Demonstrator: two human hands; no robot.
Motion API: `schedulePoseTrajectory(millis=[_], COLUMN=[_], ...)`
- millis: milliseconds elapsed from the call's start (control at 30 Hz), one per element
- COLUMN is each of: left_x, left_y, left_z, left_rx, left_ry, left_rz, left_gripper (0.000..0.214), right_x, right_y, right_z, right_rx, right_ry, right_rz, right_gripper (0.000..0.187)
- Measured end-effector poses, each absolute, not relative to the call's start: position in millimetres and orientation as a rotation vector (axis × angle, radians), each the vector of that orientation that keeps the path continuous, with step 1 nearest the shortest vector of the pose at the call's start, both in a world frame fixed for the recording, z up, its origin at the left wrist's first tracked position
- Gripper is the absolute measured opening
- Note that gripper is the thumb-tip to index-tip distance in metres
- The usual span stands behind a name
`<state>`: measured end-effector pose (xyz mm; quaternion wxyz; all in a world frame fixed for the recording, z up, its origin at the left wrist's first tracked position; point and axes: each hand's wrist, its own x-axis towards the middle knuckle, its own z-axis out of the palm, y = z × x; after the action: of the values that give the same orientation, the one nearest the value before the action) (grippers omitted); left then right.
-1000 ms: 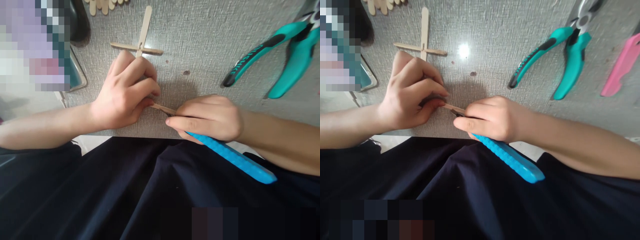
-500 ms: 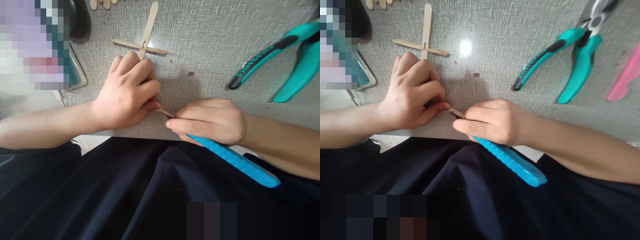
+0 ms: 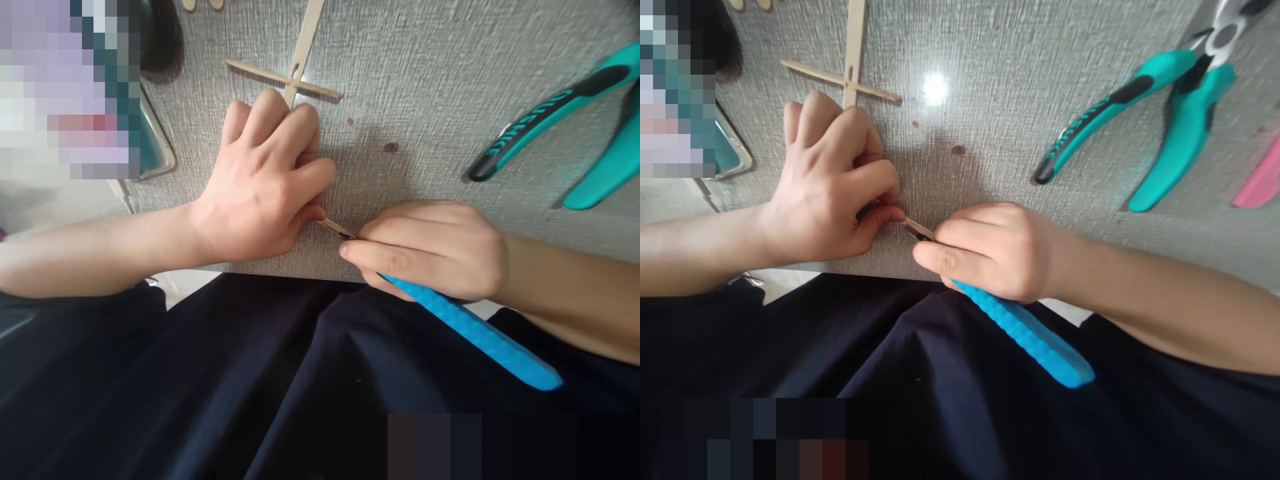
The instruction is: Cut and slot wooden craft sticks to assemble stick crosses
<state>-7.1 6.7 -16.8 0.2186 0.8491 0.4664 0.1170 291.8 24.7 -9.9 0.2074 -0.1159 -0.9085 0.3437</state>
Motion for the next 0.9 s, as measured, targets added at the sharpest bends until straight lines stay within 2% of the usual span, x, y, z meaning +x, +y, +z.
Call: schedulePoseTrajectory(millis=[200,600,900], left_x=[-4.3,-6.3,-13.0], left_y=[4.4,10.8,7.4], left_z=[-16.2,-9.5,-12.0], left_rx=[2.411,2.472,2.333], left_ry=[1.302,1.247,1.182], left_rz=[0.383,0.272,0.315], left_gripper=[0.044,0.056,0.062], right_x=[291.7,291.8,294.9], right_y=[20.5,18.4,22.2], right_z=[-12.5,-10.1,-11.9], right_rx=[-0.350,-0.370,-0.336], right_ry=[-2.515,-2.498,-2.551], right_rz=[0.922,0.959,0.799], right_gripper=[0.025,0.026,0.022])
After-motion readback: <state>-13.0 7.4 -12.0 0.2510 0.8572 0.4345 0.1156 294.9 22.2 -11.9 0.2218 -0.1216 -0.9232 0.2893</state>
